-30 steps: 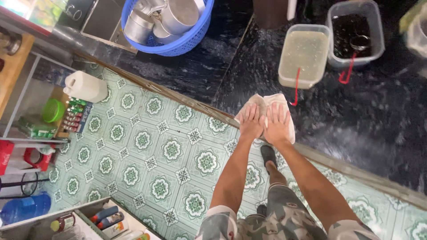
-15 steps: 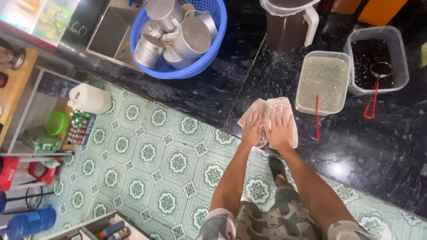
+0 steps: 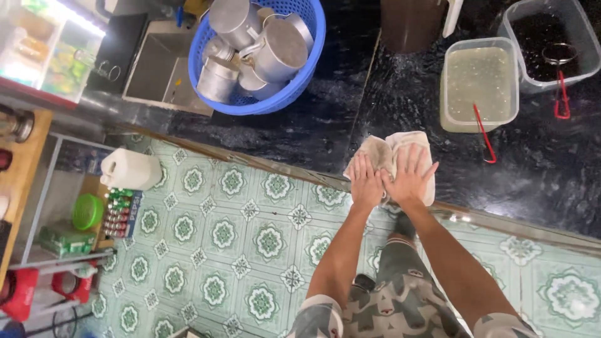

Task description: Cleaning a beverage prep counter and wiping down various ingredient bottles.

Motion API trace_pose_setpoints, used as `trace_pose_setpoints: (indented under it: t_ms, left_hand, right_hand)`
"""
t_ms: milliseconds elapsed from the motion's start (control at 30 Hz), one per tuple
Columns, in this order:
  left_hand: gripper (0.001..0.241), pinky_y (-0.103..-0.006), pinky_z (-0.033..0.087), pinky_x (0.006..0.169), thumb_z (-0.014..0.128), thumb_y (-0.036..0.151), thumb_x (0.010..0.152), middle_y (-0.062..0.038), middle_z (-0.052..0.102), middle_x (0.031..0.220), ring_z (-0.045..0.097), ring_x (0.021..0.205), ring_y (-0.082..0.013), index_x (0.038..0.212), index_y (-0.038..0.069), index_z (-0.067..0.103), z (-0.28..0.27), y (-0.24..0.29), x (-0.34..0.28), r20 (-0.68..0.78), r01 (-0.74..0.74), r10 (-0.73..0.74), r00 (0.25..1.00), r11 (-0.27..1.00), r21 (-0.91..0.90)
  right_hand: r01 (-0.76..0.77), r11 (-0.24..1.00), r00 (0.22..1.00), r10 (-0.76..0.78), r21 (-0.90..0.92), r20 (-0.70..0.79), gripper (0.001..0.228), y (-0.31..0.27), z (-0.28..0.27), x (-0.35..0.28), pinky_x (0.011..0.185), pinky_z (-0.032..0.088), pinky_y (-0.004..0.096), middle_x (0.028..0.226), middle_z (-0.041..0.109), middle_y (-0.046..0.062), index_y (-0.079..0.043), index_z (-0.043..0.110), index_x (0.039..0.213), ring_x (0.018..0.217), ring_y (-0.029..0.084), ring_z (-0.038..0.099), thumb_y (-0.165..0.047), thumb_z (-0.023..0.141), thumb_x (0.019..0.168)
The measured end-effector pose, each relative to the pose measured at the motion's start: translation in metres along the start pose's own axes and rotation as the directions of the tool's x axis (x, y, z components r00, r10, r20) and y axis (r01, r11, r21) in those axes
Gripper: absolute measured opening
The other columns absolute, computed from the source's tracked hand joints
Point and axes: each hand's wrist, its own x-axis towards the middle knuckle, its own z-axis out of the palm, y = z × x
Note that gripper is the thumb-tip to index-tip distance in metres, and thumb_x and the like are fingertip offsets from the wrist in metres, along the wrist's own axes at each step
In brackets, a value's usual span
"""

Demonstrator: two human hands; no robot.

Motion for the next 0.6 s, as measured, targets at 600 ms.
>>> trace_pose_setpoints:
  t_ms: [600]
  left_hand:
    - [0.075, -0.0508, 0.007, 0.129, 0.051, 0.033, 0.095, -0.023, 0.016, 0.17, 0.013, 0.16, -0.0381, 0.159, 0.0, 0.03, 0.009, -0.069, 0.262, -0.109, 0.11, -0.106, 0.988, 0.994, 0.026]
  right_hand:
    - [-0.27, 0.955, 0.959, 0.278, 0.123, -0.053, 0.127, -0.023, 0.05, 0.258, 0.122, -0.006, 0.066, 0.168, 0.003, 0.035, 0.001, 0.017, 0.165, 0.156, 0.05, -0.004, -0.078, 0.06, 0.076]
